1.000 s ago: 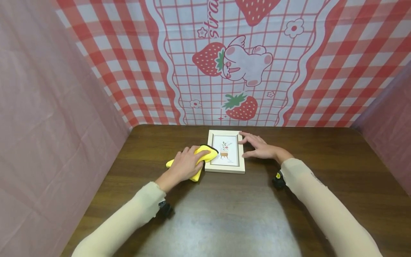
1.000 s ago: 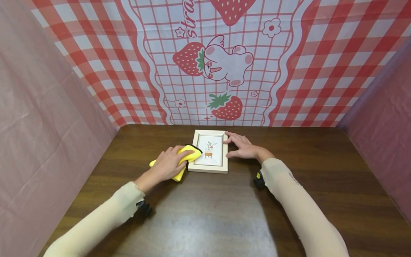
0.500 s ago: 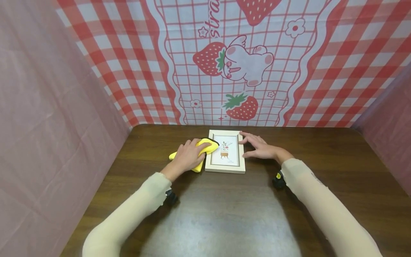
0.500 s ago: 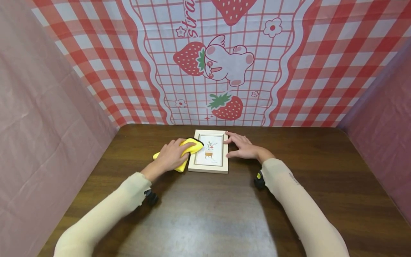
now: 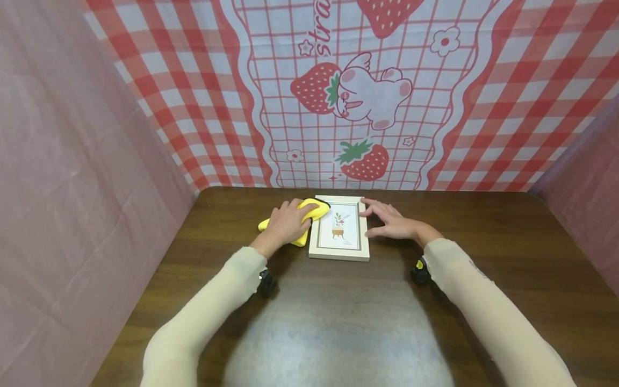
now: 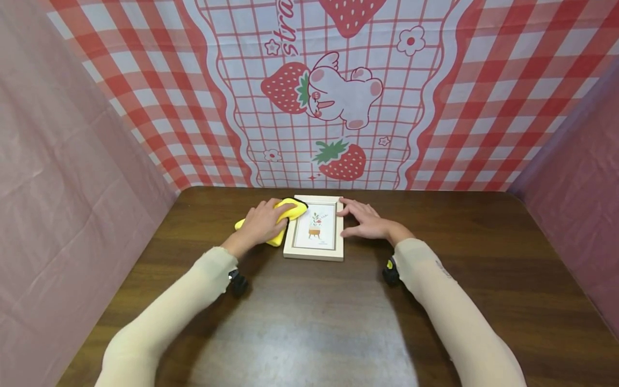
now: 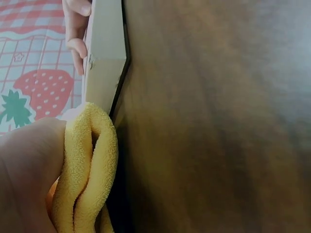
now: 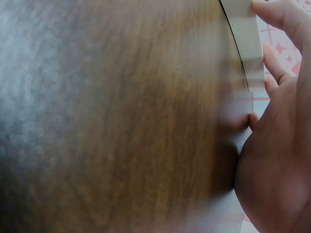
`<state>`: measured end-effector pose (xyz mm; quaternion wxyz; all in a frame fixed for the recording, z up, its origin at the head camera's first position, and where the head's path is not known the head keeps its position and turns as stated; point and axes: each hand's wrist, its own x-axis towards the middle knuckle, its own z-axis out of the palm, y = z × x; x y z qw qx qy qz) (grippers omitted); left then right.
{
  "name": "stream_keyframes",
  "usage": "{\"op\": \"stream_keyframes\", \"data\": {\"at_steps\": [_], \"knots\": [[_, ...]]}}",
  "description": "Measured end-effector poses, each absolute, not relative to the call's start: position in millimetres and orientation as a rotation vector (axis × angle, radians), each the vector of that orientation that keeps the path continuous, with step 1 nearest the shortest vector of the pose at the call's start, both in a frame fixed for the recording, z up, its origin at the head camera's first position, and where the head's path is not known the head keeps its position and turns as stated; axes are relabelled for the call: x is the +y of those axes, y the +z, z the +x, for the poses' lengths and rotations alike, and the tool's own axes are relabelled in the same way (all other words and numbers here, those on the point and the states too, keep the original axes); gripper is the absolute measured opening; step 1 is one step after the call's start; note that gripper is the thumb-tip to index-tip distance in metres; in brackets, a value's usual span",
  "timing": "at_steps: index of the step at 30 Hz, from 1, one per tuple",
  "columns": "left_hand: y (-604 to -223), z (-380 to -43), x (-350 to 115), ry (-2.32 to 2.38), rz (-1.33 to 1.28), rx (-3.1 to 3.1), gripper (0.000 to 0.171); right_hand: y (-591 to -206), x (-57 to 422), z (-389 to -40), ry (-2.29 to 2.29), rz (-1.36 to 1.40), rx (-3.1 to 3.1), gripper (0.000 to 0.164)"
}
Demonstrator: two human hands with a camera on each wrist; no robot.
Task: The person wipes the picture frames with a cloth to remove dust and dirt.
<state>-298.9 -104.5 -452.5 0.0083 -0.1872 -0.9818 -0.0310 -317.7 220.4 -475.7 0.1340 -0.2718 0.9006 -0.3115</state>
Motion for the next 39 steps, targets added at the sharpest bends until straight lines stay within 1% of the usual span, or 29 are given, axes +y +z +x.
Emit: {"op": "stream_keyframes", "data": {"at_steps": [13,27,39], "knots": [[-451.4,-319.1,-98.6,-0.094,-0.496,-3.138,0.051,-475.2,219.7,-316.8,-0.887,-0.779,2.606,0.051],[-450.5,-319.0,-99.9,-0.128,-0.543,-3.034,0.048,-476.9,220.8,-320.1,-0.888,-0.78,2.607,0.051],[-444.3,-318.1,-111.0,-0.14,-0.491,-2.96,0.046,-476.5,221.9,-318.8,-0.902,-0.811,2.625,0.048]]}}
